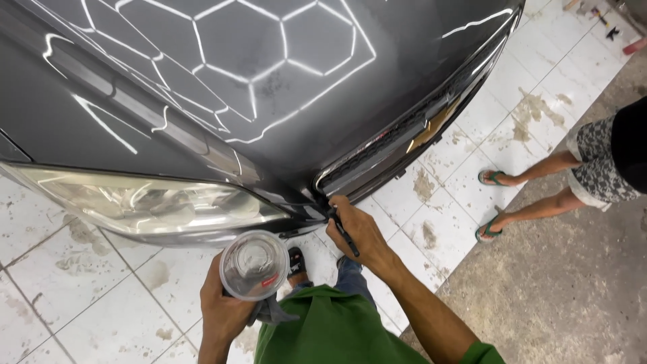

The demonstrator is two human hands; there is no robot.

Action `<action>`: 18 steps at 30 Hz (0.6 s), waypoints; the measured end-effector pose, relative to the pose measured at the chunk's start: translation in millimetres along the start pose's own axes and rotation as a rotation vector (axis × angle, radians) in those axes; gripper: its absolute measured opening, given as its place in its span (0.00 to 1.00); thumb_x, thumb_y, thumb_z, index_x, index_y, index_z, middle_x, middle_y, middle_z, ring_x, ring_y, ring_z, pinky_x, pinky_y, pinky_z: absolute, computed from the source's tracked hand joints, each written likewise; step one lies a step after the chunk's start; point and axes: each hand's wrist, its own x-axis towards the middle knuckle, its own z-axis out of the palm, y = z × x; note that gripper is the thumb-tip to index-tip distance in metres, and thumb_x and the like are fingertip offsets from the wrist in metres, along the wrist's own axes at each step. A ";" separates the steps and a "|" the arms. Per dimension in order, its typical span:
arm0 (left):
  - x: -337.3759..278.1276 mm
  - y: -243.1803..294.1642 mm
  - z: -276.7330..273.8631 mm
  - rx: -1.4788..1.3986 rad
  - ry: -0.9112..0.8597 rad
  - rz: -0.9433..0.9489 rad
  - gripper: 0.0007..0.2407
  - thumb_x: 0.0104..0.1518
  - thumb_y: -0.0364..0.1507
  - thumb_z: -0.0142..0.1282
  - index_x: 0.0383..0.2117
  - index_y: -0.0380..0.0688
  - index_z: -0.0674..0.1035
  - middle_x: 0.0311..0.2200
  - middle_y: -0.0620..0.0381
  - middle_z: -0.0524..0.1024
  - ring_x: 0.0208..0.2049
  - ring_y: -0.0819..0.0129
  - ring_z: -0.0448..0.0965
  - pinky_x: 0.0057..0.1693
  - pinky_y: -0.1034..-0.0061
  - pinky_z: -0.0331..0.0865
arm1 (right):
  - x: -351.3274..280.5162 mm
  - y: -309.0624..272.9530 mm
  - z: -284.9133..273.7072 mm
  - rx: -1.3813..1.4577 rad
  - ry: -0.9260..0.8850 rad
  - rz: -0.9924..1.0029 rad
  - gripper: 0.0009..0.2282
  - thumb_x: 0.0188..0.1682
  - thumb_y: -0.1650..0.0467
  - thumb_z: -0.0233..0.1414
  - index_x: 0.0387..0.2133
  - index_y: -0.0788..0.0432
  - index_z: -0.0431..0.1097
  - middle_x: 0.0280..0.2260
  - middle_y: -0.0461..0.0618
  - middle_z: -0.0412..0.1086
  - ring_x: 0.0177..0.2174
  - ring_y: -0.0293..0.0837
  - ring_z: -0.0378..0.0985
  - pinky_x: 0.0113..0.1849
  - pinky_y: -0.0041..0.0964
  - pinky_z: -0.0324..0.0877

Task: The person cleans the front grille and emblem of a black Chevrolet using a small brush and a liquid from a plastic container. They repeatedly dip the brush into the container and scrub the chrome and black surfaces of the grille. The person also wipes the car's hood with a grey cloth.

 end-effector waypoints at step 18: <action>-1.2 -9.7 -2.2 -0.026 -0.006 0.027 0.31 0.37 0.32 0.74 0.54 0.42 0.77 0.47 0.53 0.82 0.49 0.63 0.82 0.55 0.70 0.76 | 8.0 -16.0 -20.7 0.058 -0.041 -0.041 0.06 0.56 0.69 0.44 0.44 0.52 0.57 0.22 0.43 0.62 0.18 0.39 0.63 0.20 0.34 0.68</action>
